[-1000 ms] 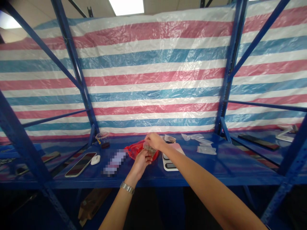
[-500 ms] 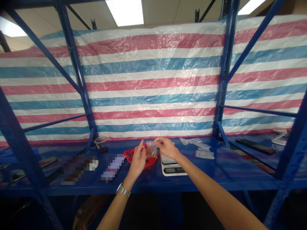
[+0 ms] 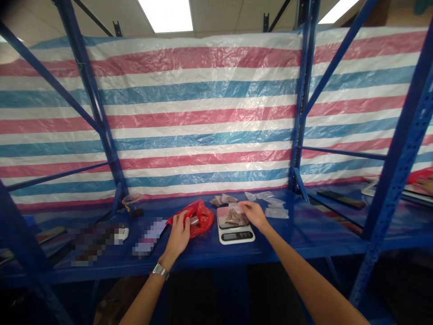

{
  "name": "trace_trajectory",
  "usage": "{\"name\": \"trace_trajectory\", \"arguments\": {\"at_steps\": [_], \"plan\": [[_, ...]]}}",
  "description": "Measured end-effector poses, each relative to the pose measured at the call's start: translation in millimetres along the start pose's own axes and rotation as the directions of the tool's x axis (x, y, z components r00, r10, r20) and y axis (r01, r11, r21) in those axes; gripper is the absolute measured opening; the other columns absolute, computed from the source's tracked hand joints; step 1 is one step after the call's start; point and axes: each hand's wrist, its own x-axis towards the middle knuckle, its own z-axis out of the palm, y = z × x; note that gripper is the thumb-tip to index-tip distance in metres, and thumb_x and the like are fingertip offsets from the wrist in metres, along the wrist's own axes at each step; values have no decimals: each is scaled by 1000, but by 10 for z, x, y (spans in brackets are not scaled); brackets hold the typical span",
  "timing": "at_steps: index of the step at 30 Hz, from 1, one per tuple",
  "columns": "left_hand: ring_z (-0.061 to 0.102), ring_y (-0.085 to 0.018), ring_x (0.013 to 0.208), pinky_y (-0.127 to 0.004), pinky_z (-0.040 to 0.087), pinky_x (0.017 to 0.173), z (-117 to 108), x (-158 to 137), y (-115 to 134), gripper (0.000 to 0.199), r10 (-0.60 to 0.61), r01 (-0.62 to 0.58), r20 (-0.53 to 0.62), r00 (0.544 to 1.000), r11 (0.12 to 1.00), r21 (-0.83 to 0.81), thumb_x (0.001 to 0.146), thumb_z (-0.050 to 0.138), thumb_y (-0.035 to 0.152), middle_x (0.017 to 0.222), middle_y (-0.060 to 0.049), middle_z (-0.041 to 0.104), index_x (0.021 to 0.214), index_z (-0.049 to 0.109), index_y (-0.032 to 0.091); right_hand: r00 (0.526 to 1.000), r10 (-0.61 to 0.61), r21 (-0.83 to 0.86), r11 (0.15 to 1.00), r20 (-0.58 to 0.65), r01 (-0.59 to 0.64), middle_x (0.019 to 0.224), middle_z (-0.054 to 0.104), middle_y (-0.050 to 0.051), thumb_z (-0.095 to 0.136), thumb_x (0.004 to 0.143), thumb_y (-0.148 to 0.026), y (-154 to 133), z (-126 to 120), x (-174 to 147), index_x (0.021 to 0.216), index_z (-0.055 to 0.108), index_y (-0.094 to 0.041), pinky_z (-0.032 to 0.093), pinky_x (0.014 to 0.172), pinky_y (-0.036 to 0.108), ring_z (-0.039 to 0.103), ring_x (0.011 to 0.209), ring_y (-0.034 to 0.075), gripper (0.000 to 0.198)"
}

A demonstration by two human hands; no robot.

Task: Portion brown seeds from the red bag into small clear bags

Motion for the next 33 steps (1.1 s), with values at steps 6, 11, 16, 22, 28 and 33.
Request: {"name": "trace_trajectory", "arguments": {"at_steps": [6,11,16,22,28,33], "plan": [[61,-28,119,-54,43,116,49,38,-113,37,-59,59,0,998,998,24,102,41,38,121,-13,56,129,61,21,976,58,73,996,-208,-43,106,80,8,65,79,-57,223,12,-86,99,84,-23,52,91,40,69,102,30,44],[59,-28,117,-53,40,117,53,62,-161,37,-125,125,-20,992,992,15,102,43,39,120,-14,56,126,62,20,901,195,203,971,-388,-124,85,76,9,61,76,-61,340,-83,-78,94,83,-16,46,73,35,64,81,26,54],[59,-27,115,-50,41,115,26,107,-245,34,-170,168,-57,984,985,-40,101,43,39,112,-12,63,116,67,20,925,189,200,971,-329,-128,76,72,7,64,74,-60,344,-60,-74,88,83,-16,40,65,32,57,71,21,50],[63,-26,105,-47,46,109,9,144,-325,31,-200,194,-73,977,977,-88,98,47,39,108,-10,68,108,70,21,920,194,203,971,-340,-130,73,69,6,63,75,-62,331,-60,-84,86,83,-16,38,63,32,54,66,19,51],[64,-26,102,-48,48,107,2,148,-339,31,-194,189,-65,979,979,-77,97,48,39,105,-10,68,108,71,21,921,194,218,968,-338,-124,71,68,5,65,75,-63,351,-62,-78,84,82,-17,38,63,32,54,66,19,50],[66,-25,94,-47,50,103,7,153,-371,28,-178,175,-47,983,982,-72,94,49,35,102,-9,67,105,71,20,922,191,219,968,-336,-120,69,67,5,65,75,-64,333,-57,-87,83,82,-18,36,60,32,53,62,18,50]]}}
